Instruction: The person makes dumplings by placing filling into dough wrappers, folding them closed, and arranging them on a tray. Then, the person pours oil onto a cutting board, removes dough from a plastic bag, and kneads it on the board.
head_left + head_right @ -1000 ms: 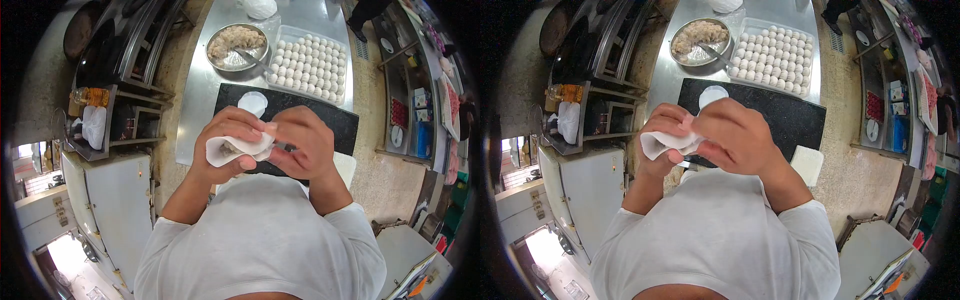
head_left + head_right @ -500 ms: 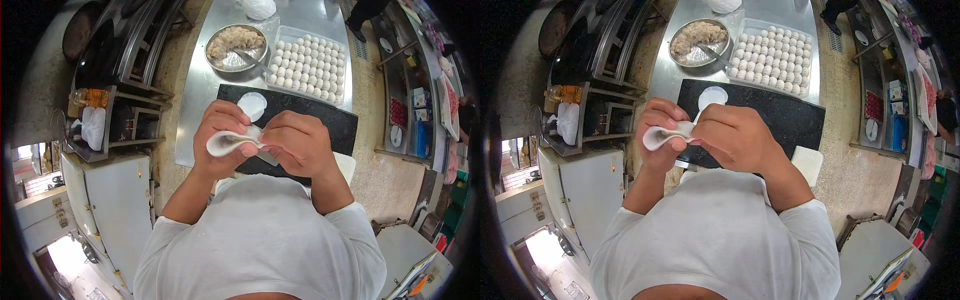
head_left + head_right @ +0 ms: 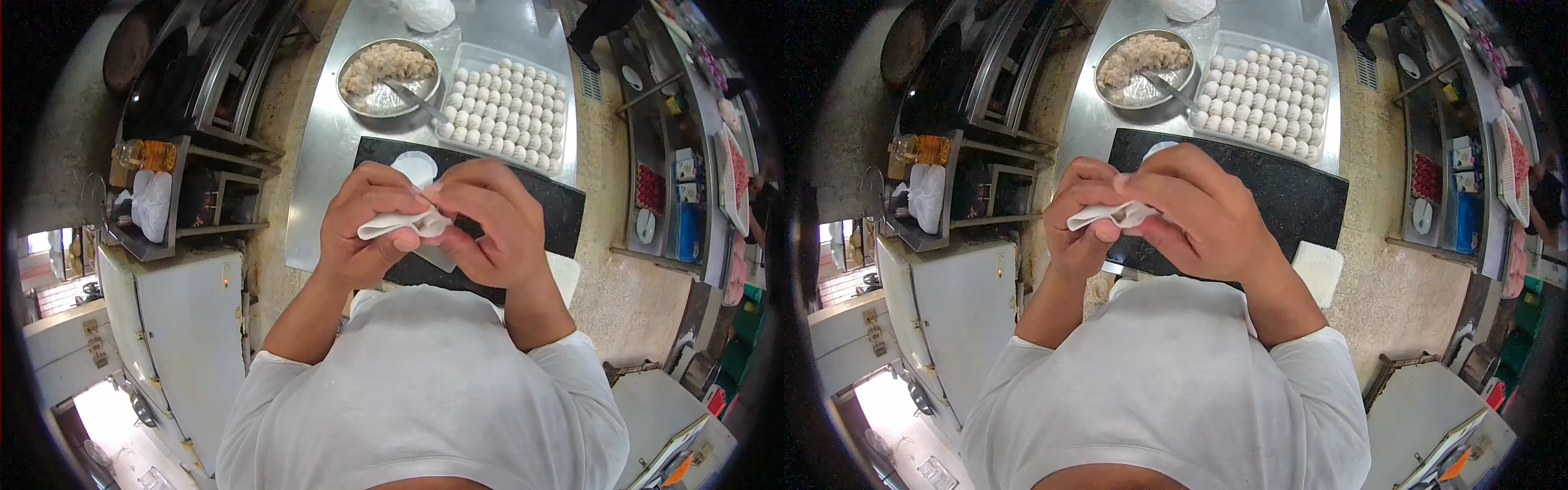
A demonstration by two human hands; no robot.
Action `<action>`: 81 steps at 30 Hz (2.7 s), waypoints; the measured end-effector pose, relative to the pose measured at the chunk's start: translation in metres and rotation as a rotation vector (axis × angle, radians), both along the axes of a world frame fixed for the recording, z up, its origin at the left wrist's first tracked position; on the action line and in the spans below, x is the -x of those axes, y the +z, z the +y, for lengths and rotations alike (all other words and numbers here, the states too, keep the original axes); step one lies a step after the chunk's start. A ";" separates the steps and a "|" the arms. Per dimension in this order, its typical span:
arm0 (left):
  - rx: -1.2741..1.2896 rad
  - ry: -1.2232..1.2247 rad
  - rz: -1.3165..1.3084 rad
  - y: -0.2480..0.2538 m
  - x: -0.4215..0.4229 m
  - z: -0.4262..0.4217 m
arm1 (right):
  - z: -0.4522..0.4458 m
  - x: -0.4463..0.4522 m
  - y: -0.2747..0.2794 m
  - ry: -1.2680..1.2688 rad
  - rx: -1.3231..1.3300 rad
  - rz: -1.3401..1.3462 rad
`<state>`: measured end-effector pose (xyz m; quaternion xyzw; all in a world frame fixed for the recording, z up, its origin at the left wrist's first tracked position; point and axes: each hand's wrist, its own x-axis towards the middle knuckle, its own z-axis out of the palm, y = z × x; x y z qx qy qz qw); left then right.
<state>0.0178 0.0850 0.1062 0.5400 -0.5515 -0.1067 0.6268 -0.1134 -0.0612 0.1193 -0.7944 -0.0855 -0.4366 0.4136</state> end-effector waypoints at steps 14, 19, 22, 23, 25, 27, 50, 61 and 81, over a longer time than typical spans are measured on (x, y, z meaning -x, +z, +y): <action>0.089 0.090 -0.018 -0.006 0.002 -0.005 | -0.002 0.003 -0.001 0.034 0.007 0.120; 0.049 0.029 -0.104 -0.006 -0.006 -0.003 | 0.007 -0.002 0.011 -0.098 -0.102 0.034; 0.097 0.115 -0.113 -0.007 -0.004 -0.007 | 0.001 -0.001 0.000 -0.005 -0.037 0.084; 0.097 0.113 -0.113 -0.009 -0.002 -0.007 | 0.001 0.000 0.000 -0.006 -0.037 0.083; 0.149 0.149 -0.005 -0.014 0.003 -0.005 | 0.002 0.000 -0.001 0.016 -0.042 0.059; 0.134 0.137 -0.085 -0.010 -0.001 -0.008 | 0.006 -0.001 0.008 -0.034 -0.086 0.058; -0.275 -0.322 0.996 -0.030 -0.005 -0.010 | -0.008 -0.008 -0.031 0.016 -0.245 0.115; -0.451 -0.273 0.669 -0.034 -0.012 -0.020 | -0.018 -0.003 -0.050 -0.030 -0.250 0.372; -0.955 0.213 -0.311 -0.194 -0.052 -0.027 | -0.261 -0.082 -0.180 -0.510 -0.160 0.762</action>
